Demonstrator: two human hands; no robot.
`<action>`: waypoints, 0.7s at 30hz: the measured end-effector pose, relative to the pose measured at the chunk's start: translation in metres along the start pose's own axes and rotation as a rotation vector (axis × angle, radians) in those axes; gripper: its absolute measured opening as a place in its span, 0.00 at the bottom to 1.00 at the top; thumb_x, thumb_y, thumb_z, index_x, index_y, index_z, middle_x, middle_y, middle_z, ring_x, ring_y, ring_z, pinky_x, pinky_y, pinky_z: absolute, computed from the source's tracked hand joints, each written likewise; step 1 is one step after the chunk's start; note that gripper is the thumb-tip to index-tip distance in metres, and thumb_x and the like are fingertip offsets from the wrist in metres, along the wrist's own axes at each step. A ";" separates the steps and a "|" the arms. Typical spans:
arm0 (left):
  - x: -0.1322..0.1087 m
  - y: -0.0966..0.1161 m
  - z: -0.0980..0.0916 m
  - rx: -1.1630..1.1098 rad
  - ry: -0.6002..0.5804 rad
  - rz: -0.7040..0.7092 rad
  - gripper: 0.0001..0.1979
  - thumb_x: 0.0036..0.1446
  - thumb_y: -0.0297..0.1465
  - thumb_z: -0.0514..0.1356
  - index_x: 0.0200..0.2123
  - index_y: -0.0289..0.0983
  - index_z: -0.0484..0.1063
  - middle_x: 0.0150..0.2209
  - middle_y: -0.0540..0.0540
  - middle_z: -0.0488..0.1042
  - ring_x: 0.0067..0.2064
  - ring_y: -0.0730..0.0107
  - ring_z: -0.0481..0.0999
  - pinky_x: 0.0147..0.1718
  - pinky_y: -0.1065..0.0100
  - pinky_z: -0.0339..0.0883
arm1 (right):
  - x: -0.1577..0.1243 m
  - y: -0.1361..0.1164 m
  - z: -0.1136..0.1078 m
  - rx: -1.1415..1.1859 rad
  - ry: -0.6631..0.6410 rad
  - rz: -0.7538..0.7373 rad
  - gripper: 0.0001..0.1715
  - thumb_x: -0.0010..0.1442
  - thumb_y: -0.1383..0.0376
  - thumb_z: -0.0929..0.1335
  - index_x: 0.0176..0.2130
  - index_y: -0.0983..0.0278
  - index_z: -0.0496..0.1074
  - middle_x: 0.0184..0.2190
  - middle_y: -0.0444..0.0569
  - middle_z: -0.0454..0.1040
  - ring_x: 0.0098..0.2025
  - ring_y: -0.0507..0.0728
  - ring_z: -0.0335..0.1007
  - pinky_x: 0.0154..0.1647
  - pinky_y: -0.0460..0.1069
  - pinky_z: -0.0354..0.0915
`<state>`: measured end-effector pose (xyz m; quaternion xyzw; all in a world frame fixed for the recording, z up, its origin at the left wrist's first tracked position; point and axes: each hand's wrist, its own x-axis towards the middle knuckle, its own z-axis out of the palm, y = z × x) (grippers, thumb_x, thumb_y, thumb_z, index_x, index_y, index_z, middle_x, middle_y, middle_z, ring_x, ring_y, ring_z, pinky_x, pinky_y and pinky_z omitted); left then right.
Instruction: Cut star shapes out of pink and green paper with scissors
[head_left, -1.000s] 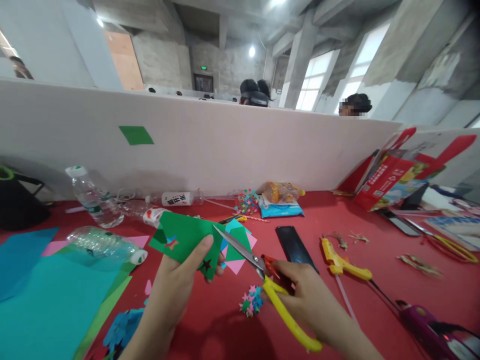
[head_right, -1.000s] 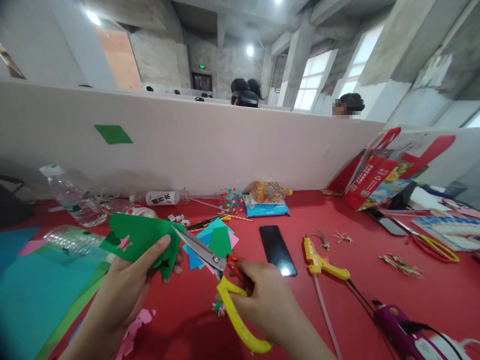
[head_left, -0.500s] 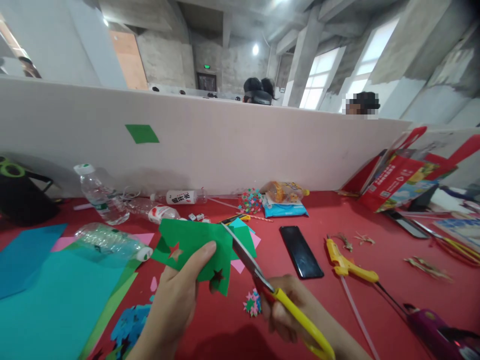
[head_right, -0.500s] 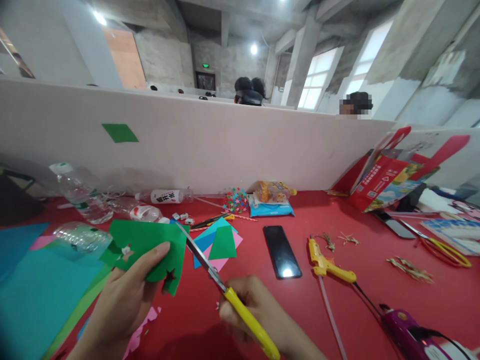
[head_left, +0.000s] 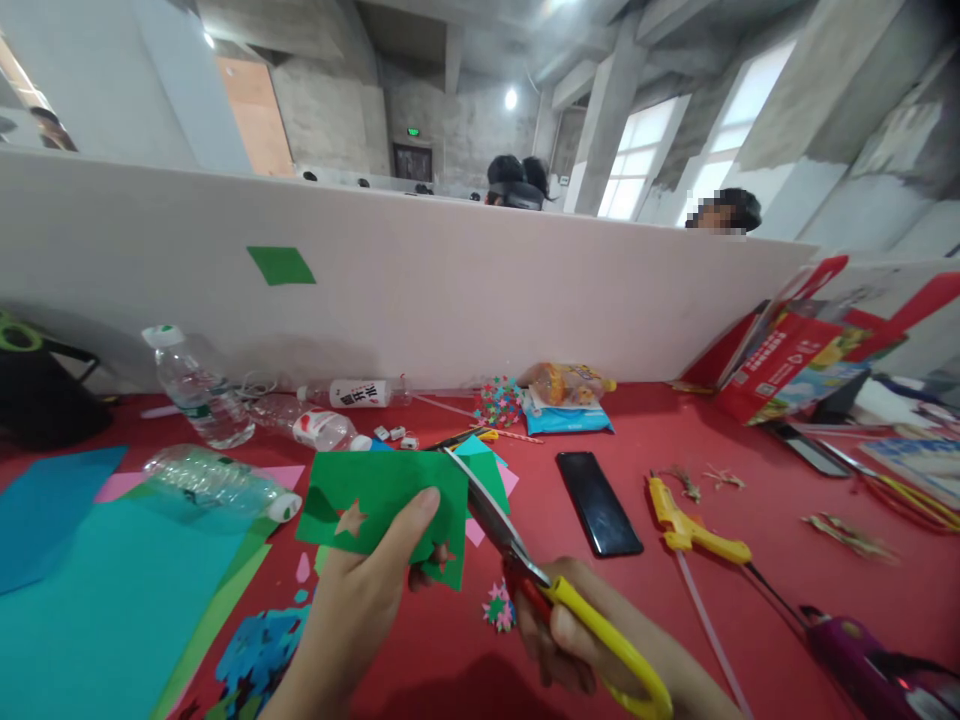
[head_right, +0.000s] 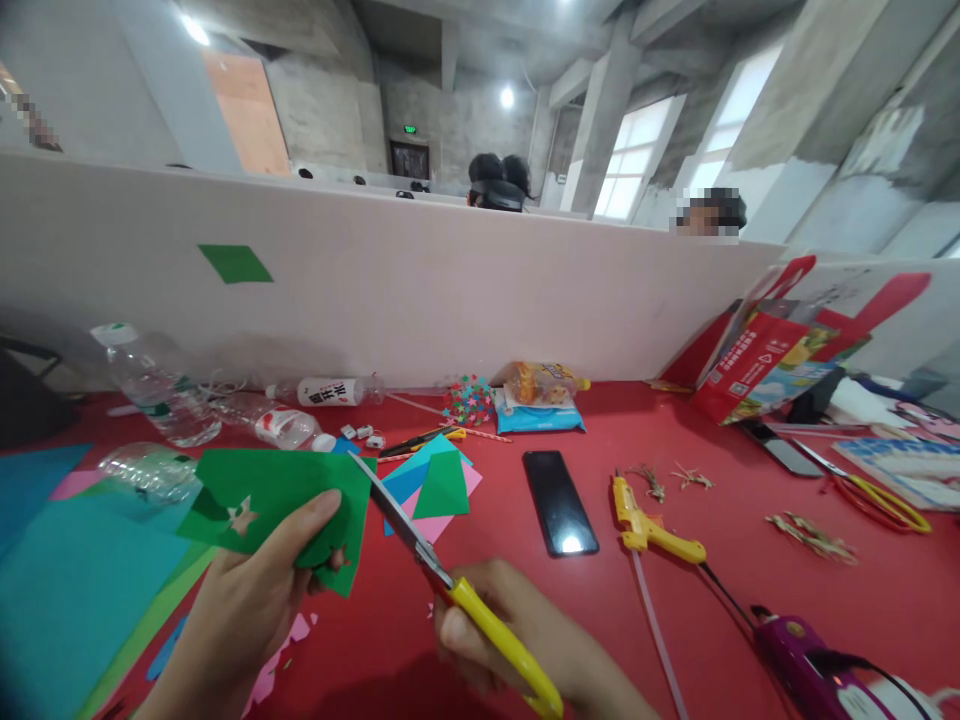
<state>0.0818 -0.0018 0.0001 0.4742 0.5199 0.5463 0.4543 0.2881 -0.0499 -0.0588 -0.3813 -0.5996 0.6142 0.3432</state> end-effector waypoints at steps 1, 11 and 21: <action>0.000 0.002 -0.002 -0.007 -0.022 -0.012 0.18 0.49 0.39 0.63 0.13 0.40 0.66 0.14 0.51 0.67 0.17 0.71 0.67 0.14 0.71 0.62 | 0.000 -0.002 -0.002 -0.008 -0.005 0.002 0.37 0.57 0.32 0.62 0.24 0.62 0.60 0.19 0.41 0.60 0.19 0.47 0.53 0.18 0.43 0.49; -0.004 0.017 -0.008 0.059 0.018 0.094 0.14 0.48 0.37 0.63 0.16 0.41 0.65 0.16 0.54 0.65 0.19 0.72 0.65 0.17 0.71 0.63 | 0.003 -0.019 0.003 -0.021 -0.009 0.078 0.38 0.53 0.31 0.65 0.23 0.61 0.59 0.16 0.38 0.58 0.17 0.46 0.52 0.18 0.43 0.49; -0.005 0.015 -0.008 0.027 0.041 0.069 0.15 0.48 0.36 0.64 0.16 0.41 0.63 0.15 0.54 0.66 0.18 0.73 0.66 0.15 0.72 0.63 | 0.006 -0.018 0.005 -0.036 0.007 0.093 0.39 0.51 0.29 0.64 0.24 0.61 0.58 0.15 0.36 0.57 0.16 0.46 0.50 0.17 0.43 0.49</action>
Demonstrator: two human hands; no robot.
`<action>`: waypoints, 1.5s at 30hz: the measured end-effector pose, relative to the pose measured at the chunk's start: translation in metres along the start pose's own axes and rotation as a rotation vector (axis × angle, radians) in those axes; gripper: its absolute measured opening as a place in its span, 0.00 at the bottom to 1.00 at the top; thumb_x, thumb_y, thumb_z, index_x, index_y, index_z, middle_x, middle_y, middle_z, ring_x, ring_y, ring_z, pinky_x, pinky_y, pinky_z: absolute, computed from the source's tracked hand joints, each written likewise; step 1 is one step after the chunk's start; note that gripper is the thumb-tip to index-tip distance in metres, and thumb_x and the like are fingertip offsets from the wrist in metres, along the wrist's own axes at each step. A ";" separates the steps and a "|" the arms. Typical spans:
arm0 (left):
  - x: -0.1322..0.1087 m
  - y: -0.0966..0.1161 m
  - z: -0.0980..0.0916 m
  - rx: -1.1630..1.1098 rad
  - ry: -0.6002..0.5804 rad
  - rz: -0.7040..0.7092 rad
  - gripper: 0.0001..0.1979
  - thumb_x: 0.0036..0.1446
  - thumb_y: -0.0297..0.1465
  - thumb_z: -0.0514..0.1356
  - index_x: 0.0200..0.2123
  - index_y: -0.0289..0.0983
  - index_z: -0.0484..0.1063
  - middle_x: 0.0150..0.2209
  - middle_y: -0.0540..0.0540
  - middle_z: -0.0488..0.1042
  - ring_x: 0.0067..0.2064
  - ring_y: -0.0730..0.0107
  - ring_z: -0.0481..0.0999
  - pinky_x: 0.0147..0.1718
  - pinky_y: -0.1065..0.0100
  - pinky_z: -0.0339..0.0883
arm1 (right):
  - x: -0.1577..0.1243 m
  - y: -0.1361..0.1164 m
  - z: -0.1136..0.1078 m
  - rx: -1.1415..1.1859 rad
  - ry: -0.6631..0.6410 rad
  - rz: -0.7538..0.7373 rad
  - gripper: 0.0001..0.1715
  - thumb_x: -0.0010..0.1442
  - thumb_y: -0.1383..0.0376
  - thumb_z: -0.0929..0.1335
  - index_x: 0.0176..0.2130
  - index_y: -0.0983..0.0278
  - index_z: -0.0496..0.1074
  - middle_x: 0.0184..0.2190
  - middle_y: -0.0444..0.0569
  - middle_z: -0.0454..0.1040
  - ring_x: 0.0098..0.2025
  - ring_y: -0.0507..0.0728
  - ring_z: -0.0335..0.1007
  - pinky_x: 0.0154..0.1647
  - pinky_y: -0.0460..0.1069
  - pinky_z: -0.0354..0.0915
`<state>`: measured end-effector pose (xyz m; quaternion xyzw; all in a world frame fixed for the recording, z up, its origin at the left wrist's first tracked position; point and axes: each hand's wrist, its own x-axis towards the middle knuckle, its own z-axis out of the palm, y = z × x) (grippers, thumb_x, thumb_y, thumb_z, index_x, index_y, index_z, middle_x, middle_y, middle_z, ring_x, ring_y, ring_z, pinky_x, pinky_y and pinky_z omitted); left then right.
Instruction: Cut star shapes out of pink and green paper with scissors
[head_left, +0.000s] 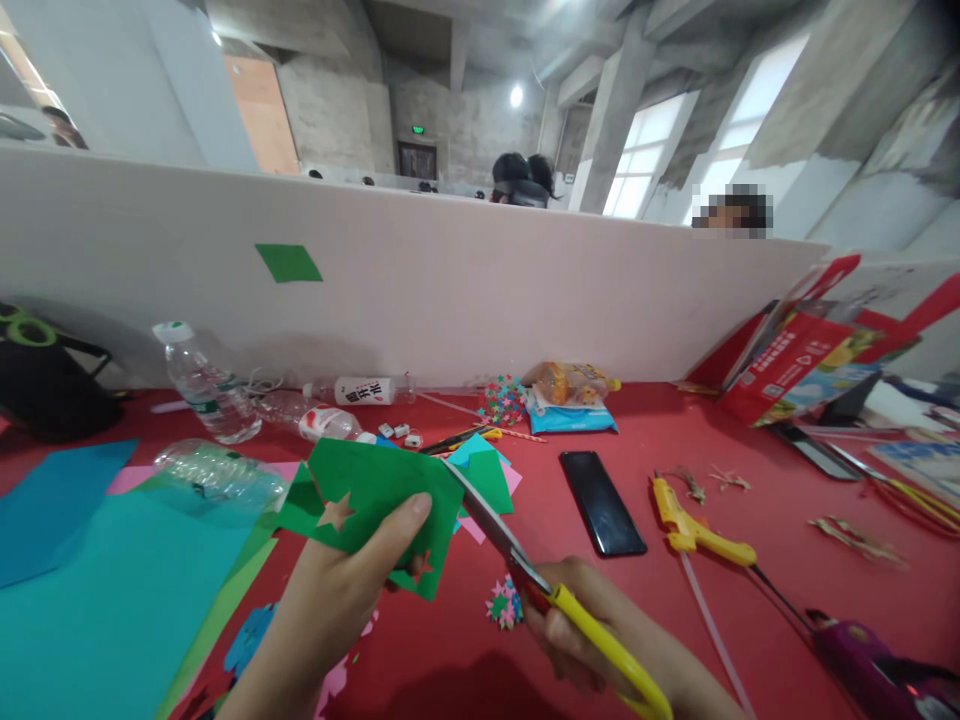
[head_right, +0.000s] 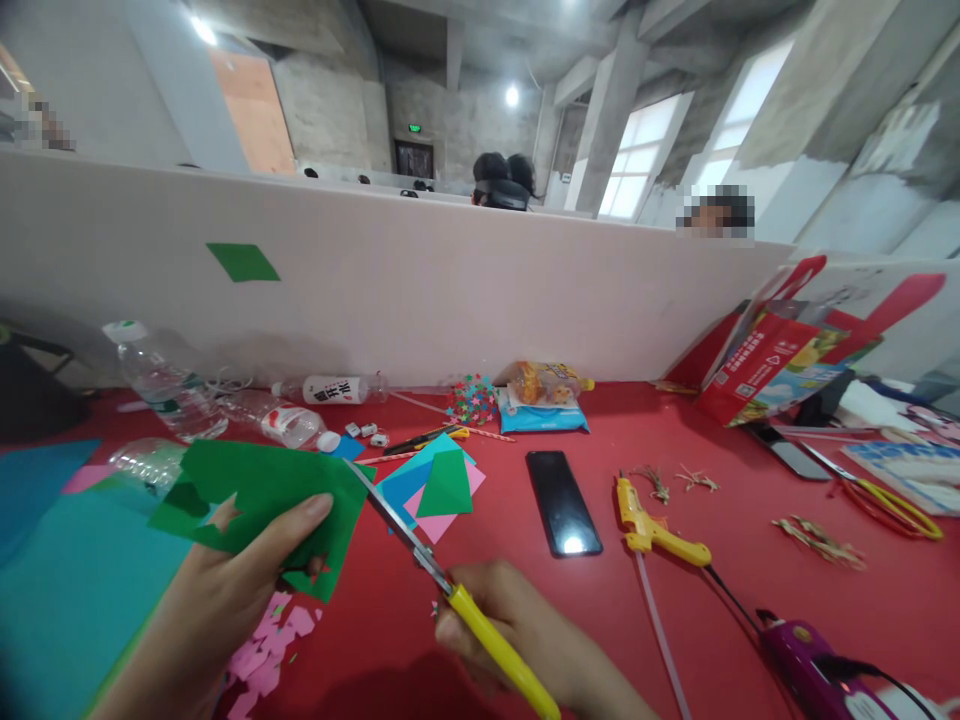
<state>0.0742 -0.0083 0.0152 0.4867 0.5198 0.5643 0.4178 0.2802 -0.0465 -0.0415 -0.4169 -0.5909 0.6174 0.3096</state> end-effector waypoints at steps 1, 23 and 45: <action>0.000 -0.002 0.000 -0.003 -0.008 -0.017 0.15 0.49 0.37 0.64 0.16 0.40 0.64 0.15 0.54 0.66 0.18 0.72 0.66 0.16 0.72 0.63 | 0.000 0.001 0.000 0.005 -0.005 0.002 0.38 0.52 0.30 0.64 0.25 0.61 0.58 0.15 0.37 0.58 0.16 0.46 0.50 0.17 0.43 0.49; -0.015 -0.045 0.014 0.142 0.059 0.129 0.10 0.52 0.39 0.61 0.36 0.45 0.79 0.38 0.47 0.83 0.43 0.53 0.82 0.43 0.61 0.75 | -0.009 0.013 0.028 0.177 0.058 0.084 0.38 0.53 0.30 0.63 0.33 0.62 0.64 0.18 0.37 0.59 0.19 0.47 0.51 0.20 0.42 0.52; -0.009 -0.013 0.030 0.026 0.069 0.000 0.14 0.46 0.41 0.60 0.14 0.43 0.68 0.15 0.51 0.72 0.20 0.65 0.73 0.23 0.66 0.71 | -0.007 -0.004 0.037 0.198 0.094 0.089 0.39 0.52 0.28 0.62 0.32 0.61 0.63 0.16 0.35 0.55 0.16 0.47 0.49 0.18 0.43 0.51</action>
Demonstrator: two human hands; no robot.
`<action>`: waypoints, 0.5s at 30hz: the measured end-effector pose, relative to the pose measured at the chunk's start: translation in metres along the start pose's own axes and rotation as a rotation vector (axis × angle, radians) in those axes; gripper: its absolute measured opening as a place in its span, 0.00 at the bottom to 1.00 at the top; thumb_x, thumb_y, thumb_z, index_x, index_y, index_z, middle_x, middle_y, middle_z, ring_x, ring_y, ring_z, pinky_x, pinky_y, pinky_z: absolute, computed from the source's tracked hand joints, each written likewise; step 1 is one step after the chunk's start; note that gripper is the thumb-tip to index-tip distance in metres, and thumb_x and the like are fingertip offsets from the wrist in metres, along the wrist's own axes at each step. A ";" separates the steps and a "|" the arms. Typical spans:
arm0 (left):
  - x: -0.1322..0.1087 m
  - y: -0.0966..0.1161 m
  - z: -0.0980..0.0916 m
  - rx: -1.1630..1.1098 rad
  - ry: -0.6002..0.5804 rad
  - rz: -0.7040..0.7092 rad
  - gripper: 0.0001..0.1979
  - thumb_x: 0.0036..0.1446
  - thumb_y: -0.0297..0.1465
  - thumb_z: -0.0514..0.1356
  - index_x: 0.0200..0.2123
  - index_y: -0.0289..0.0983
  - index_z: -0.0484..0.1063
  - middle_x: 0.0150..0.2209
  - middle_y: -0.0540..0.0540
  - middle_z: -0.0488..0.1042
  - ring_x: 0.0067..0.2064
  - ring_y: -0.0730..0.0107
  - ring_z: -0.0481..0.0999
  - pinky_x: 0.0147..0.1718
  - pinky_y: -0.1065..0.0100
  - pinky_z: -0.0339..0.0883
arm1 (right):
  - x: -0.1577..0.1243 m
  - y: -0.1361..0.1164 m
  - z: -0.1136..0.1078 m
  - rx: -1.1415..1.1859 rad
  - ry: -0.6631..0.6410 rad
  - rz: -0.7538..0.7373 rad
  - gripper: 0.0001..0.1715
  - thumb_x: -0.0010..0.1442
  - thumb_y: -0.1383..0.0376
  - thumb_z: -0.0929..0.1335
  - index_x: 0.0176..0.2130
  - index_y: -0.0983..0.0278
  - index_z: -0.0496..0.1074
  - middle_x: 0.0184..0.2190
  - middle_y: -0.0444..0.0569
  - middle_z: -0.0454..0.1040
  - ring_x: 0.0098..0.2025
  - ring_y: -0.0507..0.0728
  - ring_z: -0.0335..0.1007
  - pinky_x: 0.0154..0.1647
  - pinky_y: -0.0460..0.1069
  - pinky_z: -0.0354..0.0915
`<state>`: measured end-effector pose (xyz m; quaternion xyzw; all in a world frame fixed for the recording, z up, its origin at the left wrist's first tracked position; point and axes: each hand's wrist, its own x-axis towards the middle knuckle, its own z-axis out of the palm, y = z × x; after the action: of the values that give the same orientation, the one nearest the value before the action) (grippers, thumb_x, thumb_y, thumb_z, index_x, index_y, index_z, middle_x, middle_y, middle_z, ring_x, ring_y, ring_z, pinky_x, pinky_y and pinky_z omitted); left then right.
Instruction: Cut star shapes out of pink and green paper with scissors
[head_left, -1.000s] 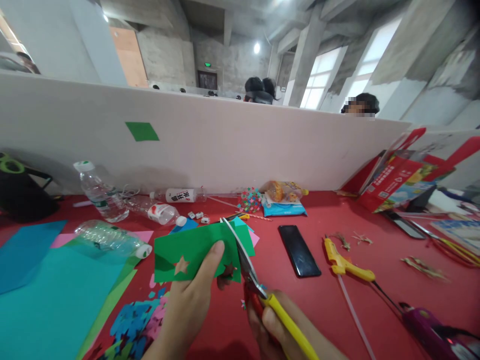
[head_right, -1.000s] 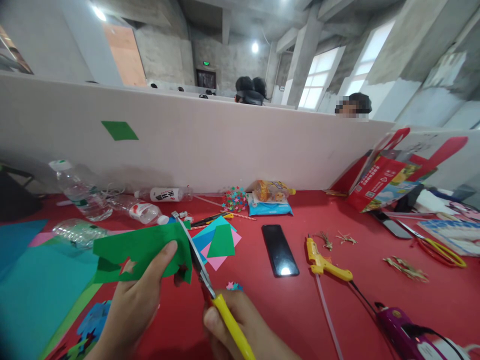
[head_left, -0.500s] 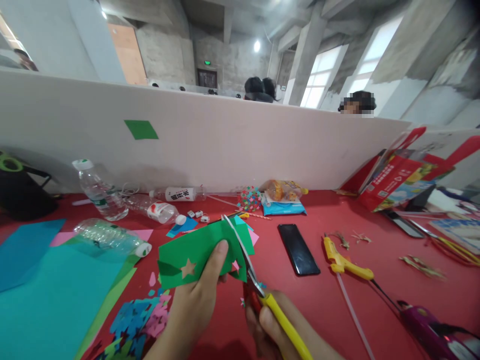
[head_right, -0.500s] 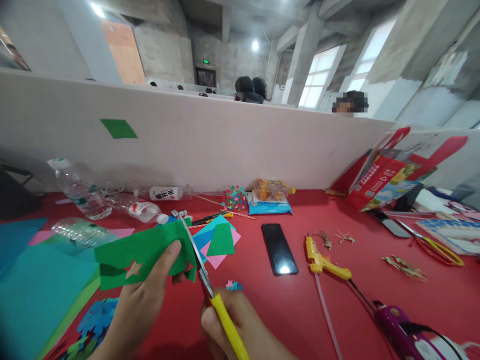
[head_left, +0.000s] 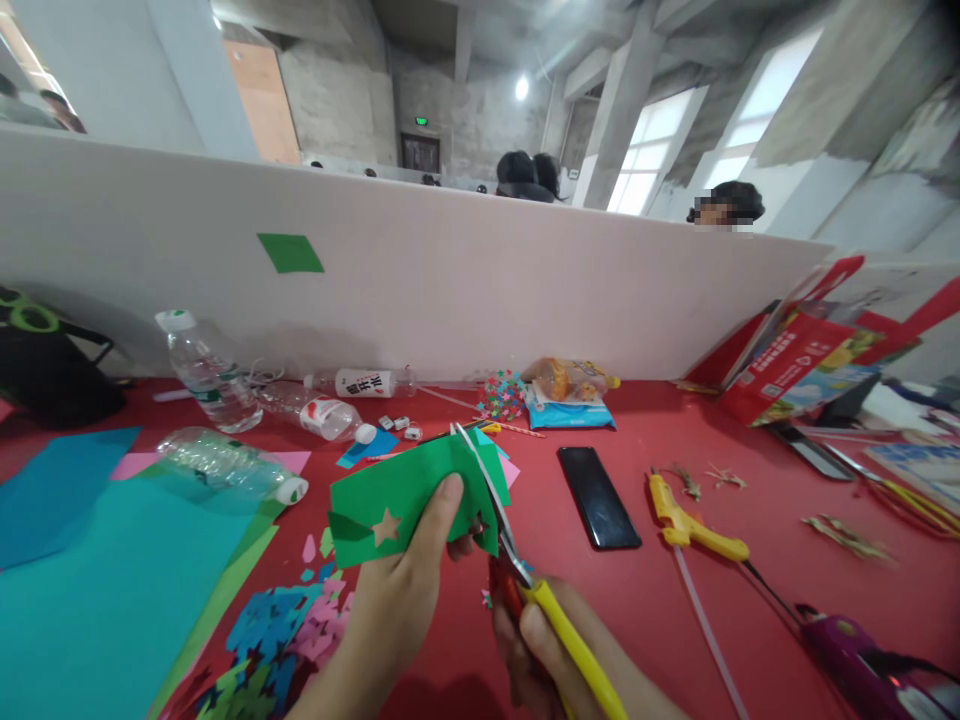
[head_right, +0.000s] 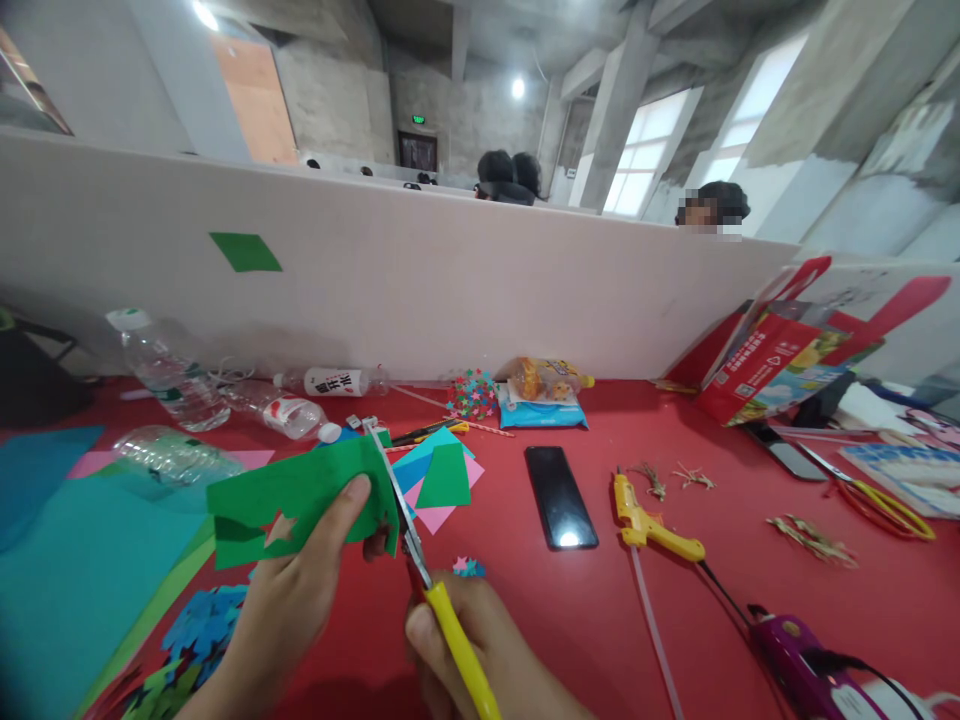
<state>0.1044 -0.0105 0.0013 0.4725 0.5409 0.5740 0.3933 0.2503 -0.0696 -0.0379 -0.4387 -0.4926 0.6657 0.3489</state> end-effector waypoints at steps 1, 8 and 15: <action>0.000 0.000 0.000 -0.001 -0.004 -0.001 0.14 0.46 0.41 0.60 0.14 0.43 0.68 0.15 0.51 0.72 0.20 0.65 0.73 0.23 0.66 0.71 | 0.000 0.000 0.001 0.003 0.017 0.004 0.39 0.52 0.28 0.62 0.32 0.61 0.63 0.16 0.35 0.55 0.16 0.47 0.49 0.18 0.43 0.51; 0.001 0.005 0.000 0.006 -0.022 0.009 0.14 0.46 0.41 0.60 0.13 0.43 0.67 0.14 0.50 0.72 0.19 0.65 0.73 0.23 0.66 0.71 | 0.001 0.005 0.004 0.078 0.054 -0.016 0.37 0.51 0.30 0.65 0.33 0.60 0.66 0.17 0.36 0.55 0.18 0.48 0.55 0.21 0.44 0.58; 0.001 0.004 0.000 -0.005 -0.019 0.041 0.14 0.46 0.40 0.60 0.14 0.43 0.67 0.14 0.50 0.71 0.19 0.66 0.72 0.21 0.67 0.69 | 0.003 0.018 0.001 0.072 0.072 -0.031 0.37 0.49 0.30 0.67 0.30 0.60 0.65 0.18 0.36 0.52 0.18 0.48 0.51 0.20 0.45 0.55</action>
<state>0.1041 -0.0104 0.0057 0.4877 0.5260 0.5789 0.3878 0.2481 -0.0723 -0.0561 -0.4418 -0.4623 0.6612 0.3923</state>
